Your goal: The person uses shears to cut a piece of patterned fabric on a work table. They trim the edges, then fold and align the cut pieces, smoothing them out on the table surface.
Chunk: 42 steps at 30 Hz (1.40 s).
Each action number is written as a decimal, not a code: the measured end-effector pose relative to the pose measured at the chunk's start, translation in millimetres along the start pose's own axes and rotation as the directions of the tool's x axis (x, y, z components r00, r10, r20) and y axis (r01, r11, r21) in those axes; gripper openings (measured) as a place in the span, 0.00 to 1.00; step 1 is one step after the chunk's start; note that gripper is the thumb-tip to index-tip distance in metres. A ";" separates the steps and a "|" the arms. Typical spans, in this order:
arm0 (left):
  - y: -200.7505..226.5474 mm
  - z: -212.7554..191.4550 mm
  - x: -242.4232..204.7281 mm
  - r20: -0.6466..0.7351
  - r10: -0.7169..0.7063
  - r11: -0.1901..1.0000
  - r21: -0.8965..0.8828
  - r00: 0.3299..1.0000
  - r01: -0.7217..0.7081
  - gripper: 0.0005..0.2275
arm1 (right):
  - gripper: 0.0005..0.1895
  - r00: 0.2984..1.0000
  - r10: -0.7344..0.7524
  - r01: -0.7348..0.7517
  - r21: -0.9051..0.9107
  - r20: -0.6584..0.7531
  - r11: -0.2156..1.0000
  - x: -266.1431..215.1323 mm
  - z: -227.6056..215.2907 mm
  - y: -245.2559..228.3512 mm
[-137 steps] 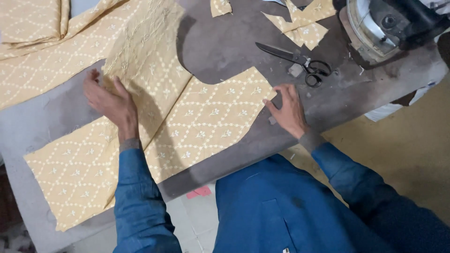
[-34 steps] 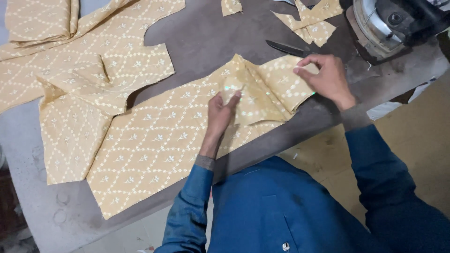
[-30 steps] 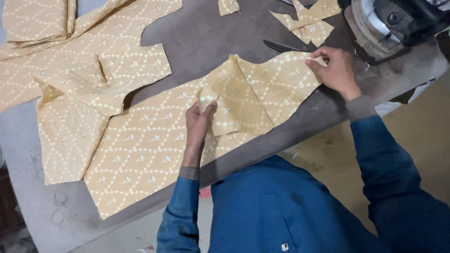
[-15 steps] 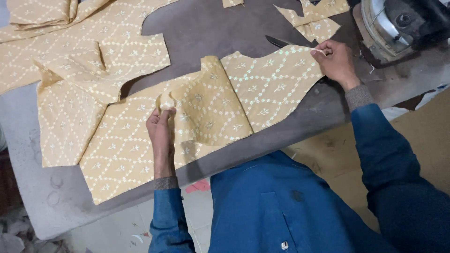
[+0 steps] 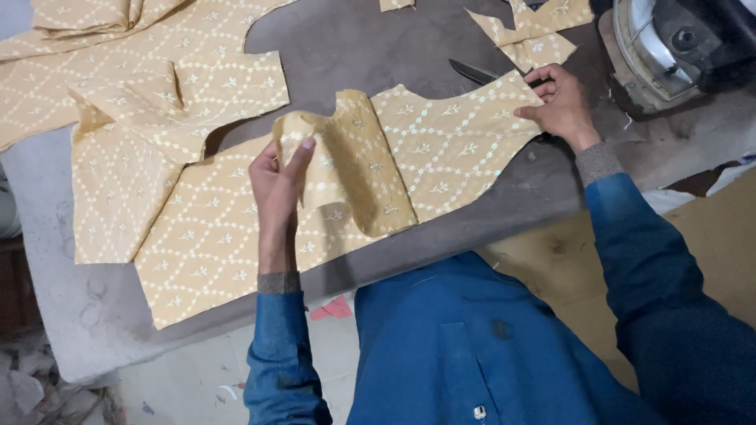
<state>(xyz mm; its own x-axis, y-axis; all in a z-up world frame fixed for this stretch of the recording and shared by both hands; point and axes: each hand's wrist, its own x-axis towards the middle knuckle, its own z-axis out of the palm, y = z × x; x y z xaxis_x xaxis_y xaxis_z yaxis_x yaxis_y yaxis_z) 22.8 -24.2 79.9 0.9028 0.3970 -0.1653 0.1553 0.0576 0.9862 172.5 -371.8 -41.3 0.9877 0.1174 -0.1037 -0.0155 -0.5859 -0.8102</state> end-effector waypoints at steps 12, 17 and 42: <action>-21.5 169.0 50.3 0.608 -0.110 0.993 0.037 0.787 0.110 0.26 | 0.06 0.945 0.324 -0.328 0.211 0.055 0.921 -1.0 2.7 -7.2; -41.9 130.5 31.9 0.538 -0.016 0.999 0.051 0.843 -0.014 0.21 | 0.35 0.930 0.314 -0.351 0.203 0.190 0.914 -19.1 -9.8 -59.1; -97.2 -118.8 -3.3 -0.258 -0.042 0.905 0.399 0.965 0.146 0.14 | 0.19 0.728 -0.577 0.519 -0.251 -0.371 0.817 -19.1 18.4 -141.9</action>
<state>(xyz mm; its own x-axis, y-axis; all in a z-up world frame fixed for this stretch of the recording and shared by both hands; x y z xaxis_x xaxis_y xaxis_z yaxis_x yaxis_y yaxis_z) -42.9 77.6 -14.2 0.7617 0.6168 -0.1983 0.4321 -0.2556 0.8649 153.0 -276.2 65.0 0.7855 0.1257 0.6060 0.5395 -0.6188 -0.5710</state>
